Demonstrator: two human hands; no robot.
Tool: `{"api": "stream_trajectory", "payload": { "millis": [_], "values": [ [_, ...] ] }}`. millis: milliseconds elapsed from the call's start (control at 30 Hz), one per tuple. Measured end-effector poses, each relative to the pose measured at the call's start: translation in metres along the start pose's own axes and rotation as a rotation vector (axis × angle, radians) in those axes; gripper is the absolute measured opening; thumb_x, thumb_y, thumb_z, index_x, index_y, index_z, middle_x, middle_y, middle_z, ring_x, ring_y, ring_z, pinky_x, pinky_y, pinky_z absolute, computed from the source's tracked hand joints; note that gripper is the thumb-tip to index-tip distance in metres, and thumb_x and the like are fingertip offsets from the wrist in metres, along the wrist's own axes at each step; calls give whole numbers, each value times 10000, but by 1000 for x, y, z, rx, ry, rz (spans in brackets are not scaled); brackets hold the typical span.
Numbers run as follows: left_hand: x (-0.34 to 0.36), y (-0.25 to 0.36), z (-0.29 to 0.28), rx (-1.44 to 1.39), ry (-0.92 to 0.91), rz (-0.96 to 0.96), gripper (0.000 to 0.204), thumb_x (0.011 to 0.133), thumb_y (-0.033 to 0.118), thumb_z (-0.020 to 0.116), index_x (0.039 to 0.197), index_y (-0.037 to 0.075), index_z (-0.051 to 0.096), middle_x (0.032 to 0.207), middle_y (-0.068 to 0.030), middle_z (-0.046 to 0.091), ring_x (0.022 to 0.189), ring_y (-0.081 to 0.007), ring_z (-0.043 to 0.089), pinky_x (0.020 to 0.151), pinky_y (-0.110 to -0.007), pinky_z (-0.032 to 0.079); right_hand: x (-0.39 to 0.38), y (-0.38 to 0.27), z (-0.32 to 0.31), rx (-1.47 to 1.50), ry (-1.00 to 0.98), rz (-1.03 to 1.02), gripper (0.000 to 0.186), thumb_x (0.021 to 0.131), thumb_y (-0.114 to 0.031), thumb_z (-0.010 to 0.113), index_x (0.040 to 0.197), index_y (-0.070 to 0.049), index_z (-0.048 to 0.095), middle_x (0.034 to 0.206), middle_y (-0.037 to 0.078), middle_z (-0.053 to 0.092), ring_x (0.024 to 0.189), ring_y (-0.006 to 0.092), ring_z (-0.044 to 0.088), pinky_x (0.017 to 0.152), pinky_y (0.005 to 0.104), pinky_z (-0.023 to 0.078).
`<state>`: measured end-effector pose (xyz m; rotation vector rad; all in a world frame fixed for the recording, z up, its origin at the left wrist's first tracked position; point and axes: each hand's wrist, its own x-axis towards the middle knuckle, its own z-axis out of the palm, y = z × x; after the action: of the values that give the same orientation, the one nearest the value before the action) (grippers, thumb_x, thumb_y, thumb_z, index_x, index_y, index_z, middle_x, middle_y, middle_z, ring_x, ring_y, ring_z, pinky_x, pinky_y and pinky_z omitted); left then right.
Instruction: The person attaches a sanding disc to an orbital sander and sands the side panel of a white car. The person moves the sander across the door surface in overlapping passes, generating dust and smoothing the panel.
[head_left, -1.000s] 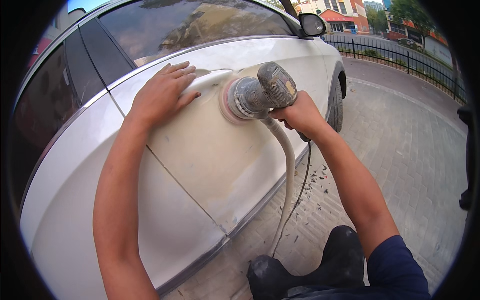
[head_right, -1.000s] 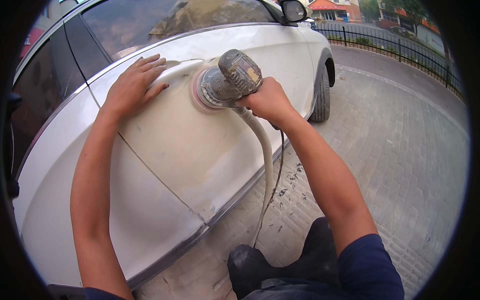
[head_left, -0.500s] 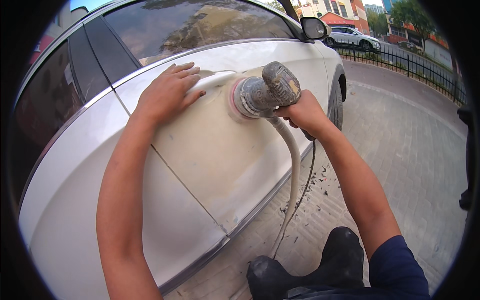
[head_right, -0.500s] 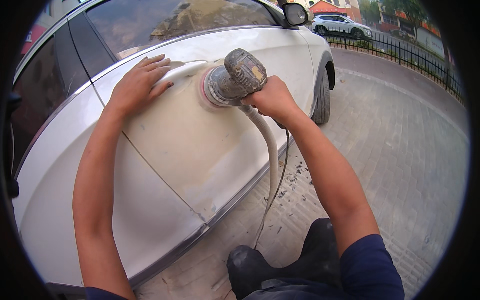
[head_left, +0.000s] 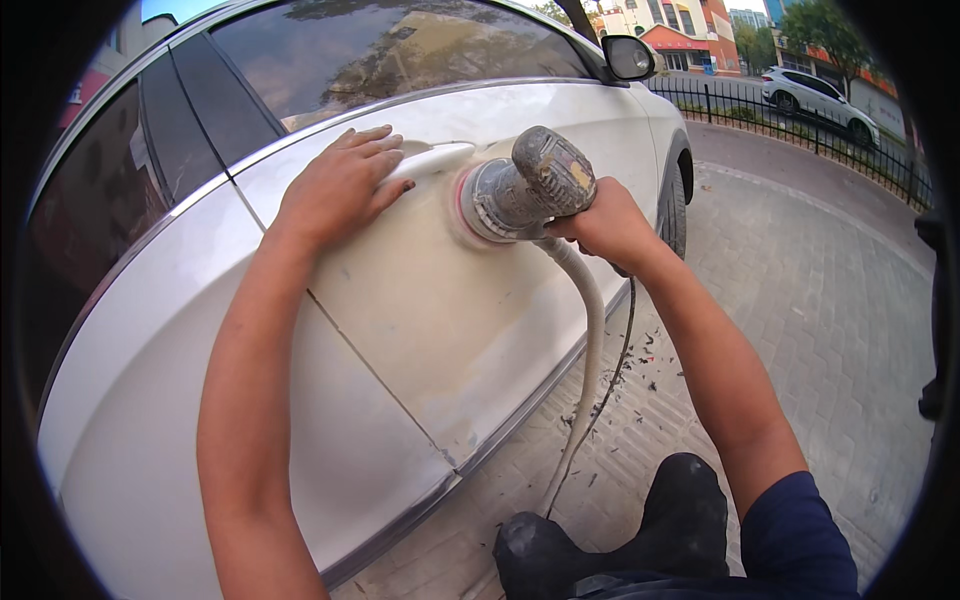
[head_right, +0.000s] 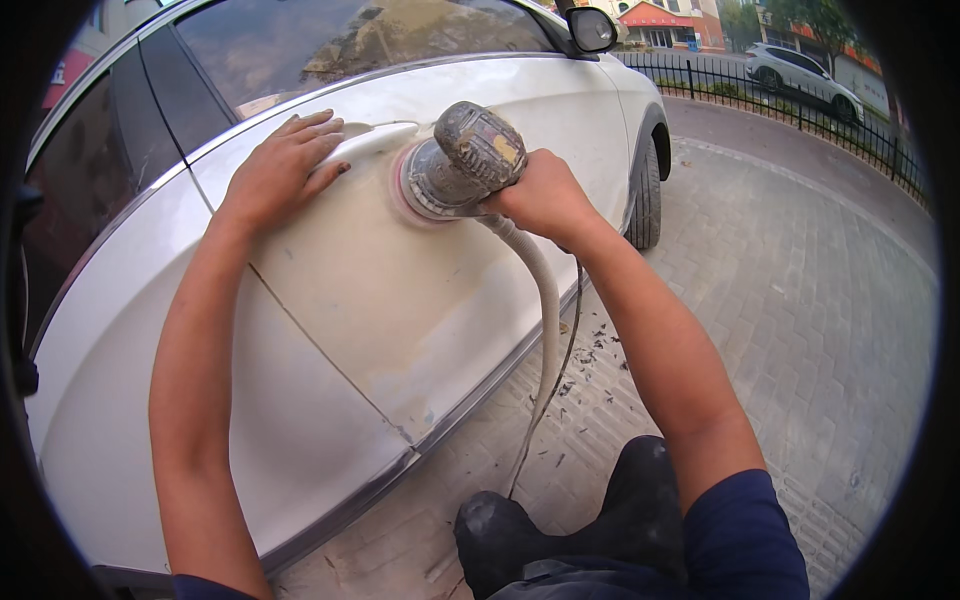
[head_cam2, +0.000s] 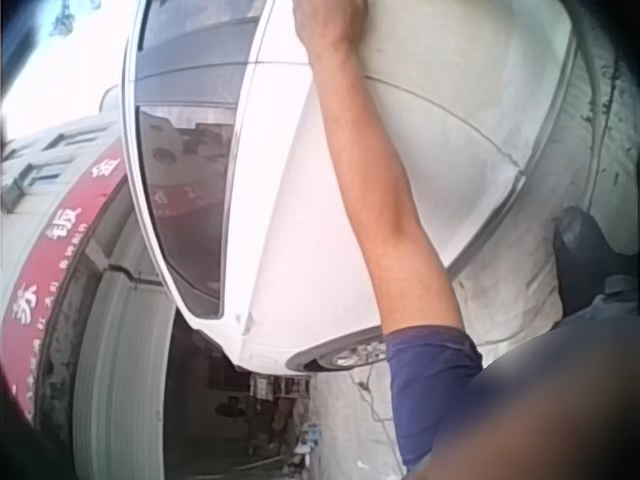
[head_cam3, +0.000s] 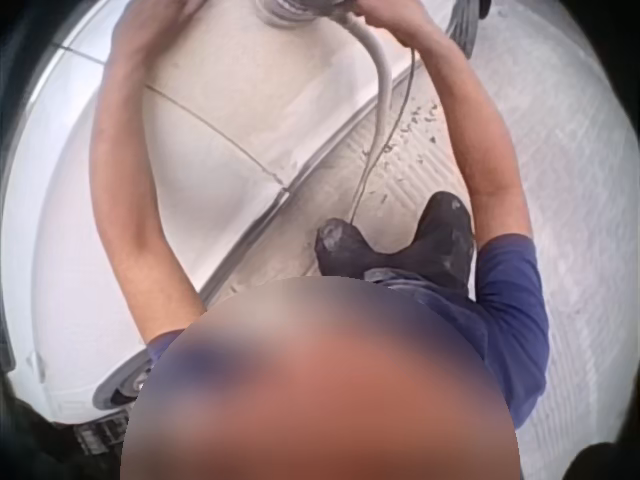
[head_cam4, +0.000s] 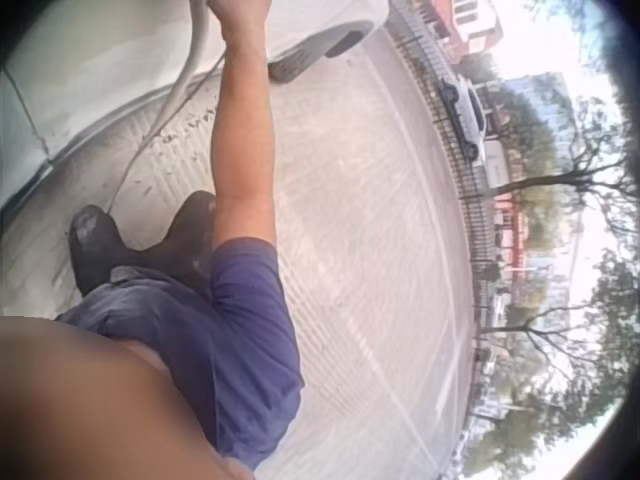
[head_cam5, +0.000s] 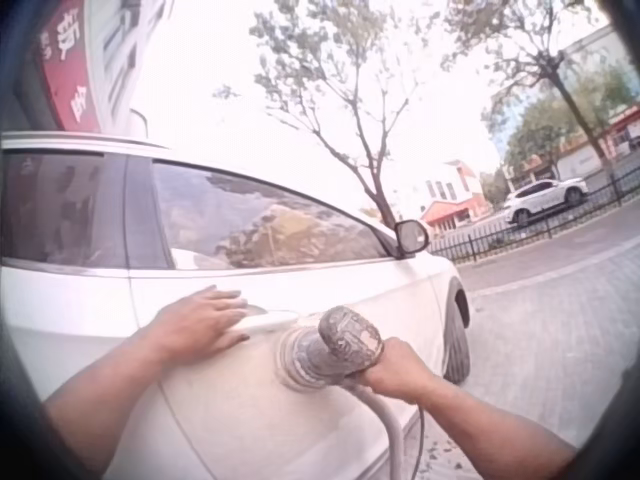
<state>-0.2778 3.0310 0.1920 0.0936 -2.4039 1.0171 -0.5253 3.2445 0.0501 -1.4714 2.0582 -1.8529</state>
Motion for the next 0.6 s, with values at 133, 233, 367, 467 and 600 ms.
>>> {"api": "stream_trajectory", "payload": {
  "millis": [133, 233, 367, 467, 600],
  "values": [
    [1, 1, 0, 5, -7, -21, 456, 1108, 352, 666, 1408, 16, 732, 1553, -143, 678, 1557, -311, 520, 1306, -453, 410, 3, 3, -3, -11, -53, 126, 395, 757, -195, 929, 1019, 82, 828, 942, 215, 829, 888, 316, 806, 864, 405, 620],
    [2, 2, 0, 19, -15, -23, 452, 1112, 354, 662, 1409, 21, 734, 1558, -138, 676, 1559, -313, 517, 1296, -447, 423, 0, -1, 2, -82, -52, 20, 414, 756, -214, 932, 1018, 88, 824, 961, 238, 828, 917, 353, 809, 887, 414, 622],
    [2, 1, -1, 30, -8, -5, 449, 1112, 349, 662, 1409, 20, 733, 1559, -143, 674, 1555, -319, 521, 1289, -444, 430, -3, -7, 4, -174, -77, -5, 417, 753, -217, 936, 1038, 70, 831, 1002, 246, 831, 939, 375, 807, 916, 418, 625],
    [0, 0, 1, 1, -1, -7, 446, 1109, 345, 669, 1407, 21, 735, 1555, -147, 676, 1555, -316, 522, 1291, -444, 427, 1, -6, 0, -154, -46, 41, 406, 757, -198, 934, 1045, 69, 832, 1006, 241, 833, 939, 361, 811, 911, 412, 624],
    [1, -2, 2, 13, 3, -2, 439, 1104, 337, 677, 1401, 19, 740, 1545, -150, 683, 1551, -317, 527, 1287, -445, 429, 5, -1, -7, -58, -29, 116, 398, 763, -169, 930, 1054, 82, 828, 980, 227, 836, 933, 335, 817, 897, 405, 620]
  ]
}}
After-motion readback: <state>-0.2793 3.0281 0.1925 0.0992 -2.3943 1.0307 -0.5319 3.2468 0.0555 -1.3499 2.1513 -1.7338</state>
